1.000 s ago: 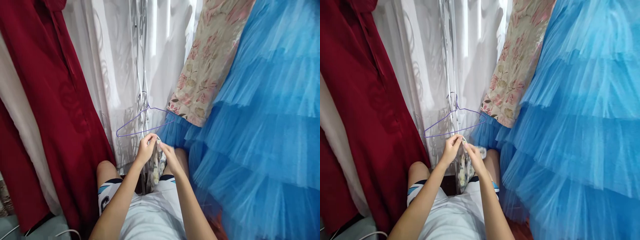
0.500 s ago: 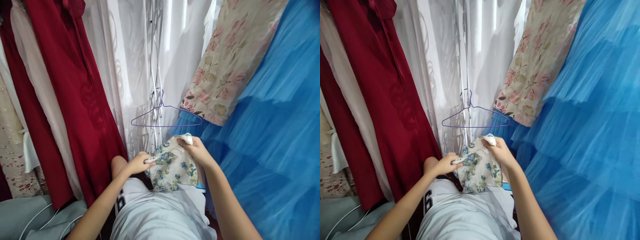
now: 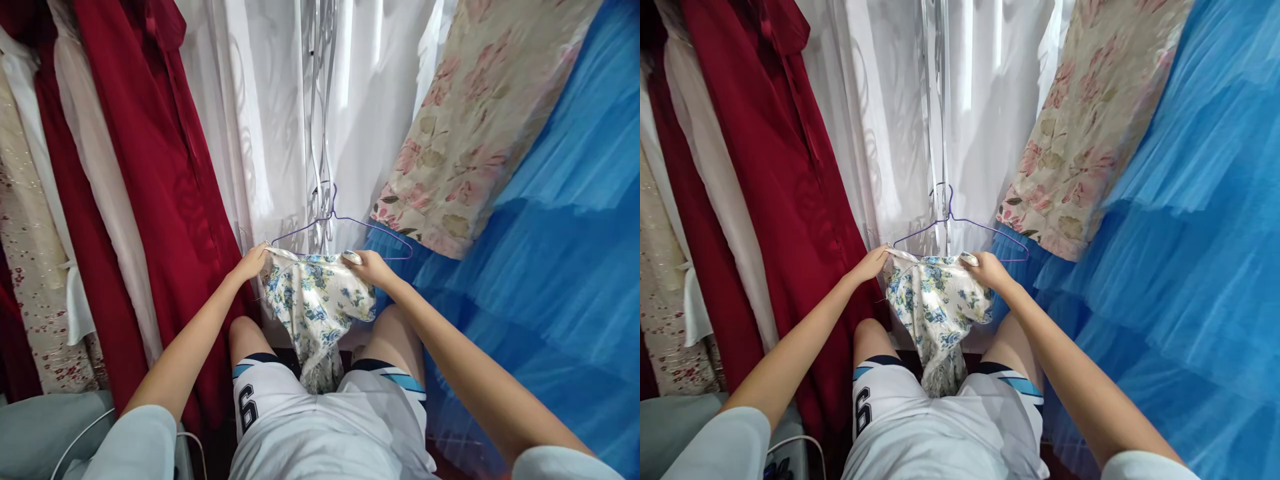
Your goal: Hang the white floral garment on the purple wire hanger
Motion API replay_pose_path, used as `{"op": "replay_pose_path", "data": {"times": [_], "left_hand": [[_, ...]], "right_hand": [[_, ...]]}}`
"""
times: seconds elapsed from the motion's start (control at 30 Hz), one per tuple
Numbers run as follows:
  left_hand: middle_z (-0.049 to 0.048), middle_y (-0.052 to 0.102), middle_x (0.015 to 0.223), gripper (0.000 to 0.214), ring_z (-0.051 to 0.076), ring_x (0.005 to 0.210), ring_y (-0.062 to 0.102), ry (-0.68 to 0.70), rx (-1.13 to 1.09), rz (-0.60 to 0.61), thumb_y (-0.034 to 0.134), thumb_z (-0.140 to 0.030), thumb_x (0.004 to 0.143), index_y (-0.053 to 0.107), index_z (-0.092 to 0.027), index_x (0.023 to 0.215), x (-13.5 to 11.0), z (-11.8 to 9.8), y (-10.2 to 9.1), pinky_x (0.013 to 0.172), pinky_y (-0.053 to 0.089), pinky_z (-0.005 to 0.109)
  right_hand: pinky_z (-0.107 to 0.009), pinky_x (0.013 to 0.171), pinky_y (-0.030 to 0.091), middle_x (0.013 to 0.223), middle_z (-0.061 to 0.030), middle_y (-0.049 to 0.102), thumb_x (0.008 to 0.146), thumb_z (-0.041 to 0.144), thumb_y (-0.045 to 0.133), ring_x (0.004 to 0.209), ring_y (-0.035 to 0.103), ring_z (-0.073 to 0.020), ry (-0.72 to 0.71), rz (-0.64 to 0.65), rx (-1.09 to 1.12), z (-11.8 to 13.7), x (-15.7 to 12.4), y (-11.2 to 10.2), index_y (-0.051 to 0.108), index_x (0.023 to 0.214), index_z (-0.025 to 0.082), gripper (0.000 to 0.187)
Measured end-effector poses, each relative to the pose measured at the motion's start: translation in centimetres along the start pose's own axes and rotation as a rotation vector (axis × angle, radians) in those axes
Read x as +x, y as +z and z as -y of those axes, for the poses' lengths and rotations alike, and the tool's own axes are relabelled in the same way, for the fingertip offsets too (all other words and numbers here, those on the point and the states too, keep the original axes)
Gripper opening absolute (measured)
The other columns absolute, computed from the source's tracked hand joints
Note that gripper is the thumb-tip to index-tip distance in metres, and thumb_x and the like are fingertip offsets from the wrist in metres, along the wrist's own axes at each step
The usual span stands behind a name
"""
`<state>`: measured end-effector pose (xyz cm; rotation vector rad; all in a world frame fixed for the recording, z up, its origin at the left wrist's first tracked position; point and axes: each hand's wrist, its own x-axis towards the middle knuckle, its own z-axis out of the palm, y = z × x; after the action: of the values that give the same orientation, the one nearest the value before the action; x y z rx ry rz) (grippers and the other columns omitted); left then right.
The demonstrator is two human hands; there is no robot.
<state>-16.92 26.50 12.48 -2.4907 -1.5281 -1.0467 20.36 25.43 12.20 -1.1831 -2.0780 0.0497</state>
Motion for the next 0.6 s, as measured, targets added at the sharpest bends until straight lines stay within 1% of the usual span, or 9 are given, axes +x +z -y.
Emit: {"op": "replay_pose_path", "data": {"times": [0.1, 0.2, 0.27, 0.33, 0.47, 0.53, 0.6], "left_hand": [[0.0069, 0.066, 0.092, 0.026, 0.022, 0.091, 0.062, -0.051, 0.013, 0.025, 0.033, -0.029, 0.096, 0.056, -0.019, 0.092, 1.0, 0.0, 1.4, 0.082, 0.047, 0.033], [0.0056, 0.065, 0.082, 0.022, 0.022, 0.082, 0.062, -0.084, 0.024, 0.057, 0.037, -0.028, 0.094, 0.054, -0.020, 0.082, 0.3, 0.0, 2.2, 0.077, 0.047, 0.032], [0.0055, 0.065, 0.082, 0.022, 0.022, 0.084, 0.062, -0.077, 0.029, 0.053, 0.036, -0.027, 0.093, 0.053, -0.020, 0.082, -0.5, -0.1, 1.8, 0.078, 0.048, 0.032], [0.0064, 0.066, 0.088, 0.021, 0.022, 0.088, 0.062, -0.051, 0.039, 0.029, 0.036, -0.026, 0.093, 0.054, -0.020, 0.085, -1.3, -0.3, 0.8, 0.081, 0.048, 0.033], [0.0107, 0.063, 0.101, 0.021, 0.025, 0.101, 0.058, 0.014, 0.081, -0.063, 0.034, -0.022, 0.092, 0.055, -0.020, 0.091, -2.2, -1.2, -2.5, 0.093, 0.045, 0.039], [0.0114, 0.062, 0.104, 0.022, 0.026, 0.106, 0.056, 0.078, 0.124, -0.128, 0.033, -0.021, 0.092, 0.055, -0.019, 0.093, -2.6, -1.6, -4.1, 0.097, 0.043, 0.040], [0.0105, 0.062, 0.108, 0.024, 0.026, 0.110, 0.055, 0.153, 0.170, -0.152, 0.033, -0.022, 0.093, 0.057, -0.020, 0.096, -3.2, -1.9, -5.5, 0.099, 0.043, 0.040]], "right_hand": [[-0.025, 0.060, 0.039, 0.072, -0.0077, 0.072, 0.085, 0.041, 0.054, 0.073, 0.067, -0.0246, 0.038, -0.021, -0.082, 0.2, -0.9, -0.1, 0.072, 0.078, 0.014, 0.033], [-0.025, 0.061, 0.038, 0.075, -0.0106, 0.073, 0.087, 0.038, 0.052, 0.078, 0.068, -0.0257, 0.086, -0.031, -0.162, 0.8, -1.8, -0.2, 0.072, 0.080, 0.015, 0.031], [-0.026, 0.062, 0.037, 0.078, -0.0127, 0.074, 0.087, 0.037, 0.052, 0.080, 0.068, -0.0262, 0.109, -0.027, -0.207, 1.6, -2.2, -0.1, 0.072, 0.080, 0.016, 0.030], [-0.027, 0.061, 0.036, 0.082, -0.0145, 0.074, 0.087, 0.039, 0.053, 0.080, 0.068, -0.0268, 0.123, -0.017, -0.242, 2.6, -2.6, 0.2, 0.071, 0.081, 0.017, 0.030], [-0.028, 0.061, 0.034, 0.086, -0.0157, 0.074, 0.088, 0.044, 0.053, 0.082, 0.068, -0.0276, 0.133, 0.013, -0.281, 4.9, -2.7, 0.5, 0.072, 0.081, 0.018, 0.033], [-0.029, 0.061, 0.034, 0.088, -0.0163, 0.074, 0.088, 0.046, 0.053, 0.084, 0.068, -0.0277, 0.144, 0.023, -0.299, 5.6, -2.6, 0.5, 0.072, 0.083, 0.018, 0.035], [-0.029, 0.061, 0.035, 0.090, -0.0168, 0.074, 0.089, 0.047, 0.052, 0.084, 0.068, -0.0275, 0.160, 0.031, -0.319, 6.0, -2.4, 0.4, 0.072, 0.084, 0.017, 0.036]]}}
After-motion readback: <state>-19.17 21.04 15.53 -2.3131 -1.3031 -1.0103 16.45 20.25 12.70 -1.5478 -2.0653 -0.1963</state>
